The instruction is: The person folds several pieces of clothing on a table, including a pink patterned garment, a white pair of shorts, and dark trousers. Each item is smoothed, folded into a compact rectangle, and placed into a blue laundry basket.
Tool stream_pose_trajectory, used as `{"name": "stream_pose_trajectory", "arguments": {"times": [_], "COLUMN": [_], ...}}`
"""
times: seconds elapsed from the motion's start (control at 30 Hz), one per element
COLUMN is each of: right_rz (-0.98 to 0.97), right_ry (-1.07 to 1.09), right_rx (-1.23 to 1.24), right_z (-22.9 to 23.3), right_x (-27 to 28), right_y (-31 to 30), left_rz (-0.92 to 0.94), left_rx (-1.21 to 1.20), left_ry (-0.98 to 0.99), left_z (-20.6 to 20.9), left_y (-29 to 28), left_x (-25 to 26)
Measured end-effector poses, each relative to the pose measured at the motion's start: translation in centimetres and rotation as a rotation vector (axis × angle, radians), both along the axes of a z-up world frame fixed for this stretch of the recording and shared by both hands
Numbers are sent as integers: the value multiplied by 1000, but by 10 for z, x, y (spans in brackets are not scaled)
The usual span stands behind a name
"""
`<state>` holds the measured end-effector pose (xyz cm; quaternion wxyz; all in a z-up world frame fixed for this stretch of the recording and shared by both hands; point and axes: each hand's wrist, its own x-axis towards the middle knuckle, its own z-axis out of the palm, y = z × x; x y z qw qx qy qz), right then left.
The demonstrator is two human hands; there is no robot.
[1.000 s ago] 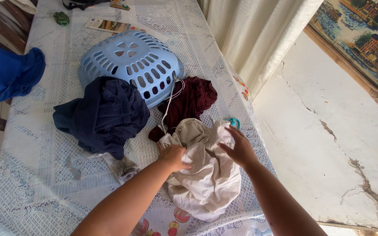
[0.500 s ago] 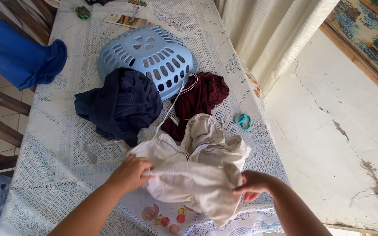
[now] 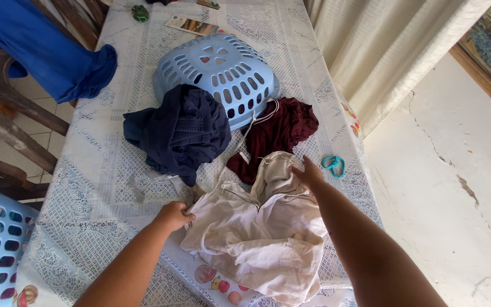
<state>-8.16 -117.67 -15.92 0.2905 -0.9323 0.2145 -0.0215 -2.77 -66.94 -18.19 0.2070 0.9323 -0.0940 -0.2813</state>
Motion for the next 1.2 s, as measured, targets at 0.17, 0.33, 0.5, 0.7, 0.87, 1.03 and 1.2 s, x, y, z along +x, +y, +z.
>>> {"name": "stream_pose_trajectory", "arguments": {"times": [0.17, 0.33, 0.5, 0.7, 0.87, 1.03, 1.2], "right_rz": [45, 52, -55, 297, 749, 774, 858], "right_ry": [168, -110, -451, -738, -576, -482, 133], "right_rx": [29, 181, -31, 88, 546, 408, -157], "right_z": [49, 204, 364, 435, 403, 382, 379], "right_x": [27, 8, -33, -86, -99, -105, -131], "right_y": [22, 32, 31, 31, 44, 78, 131], "left_rz": [33, -34, -287, -696, -883, -973, -824], "left_rx": [-281, -818, -971, -279, 182, 600, 479], "left_ry": [-42, -256, -707, -985, -832, -709, -778], "left_z": [42, 176, 348, 462, 439, 399, 391], "left_y": [-5, -14, -26, -22, -8, 19, 35], "left_x": [-7, 21, 16, -3, 4, 27, 52]}}
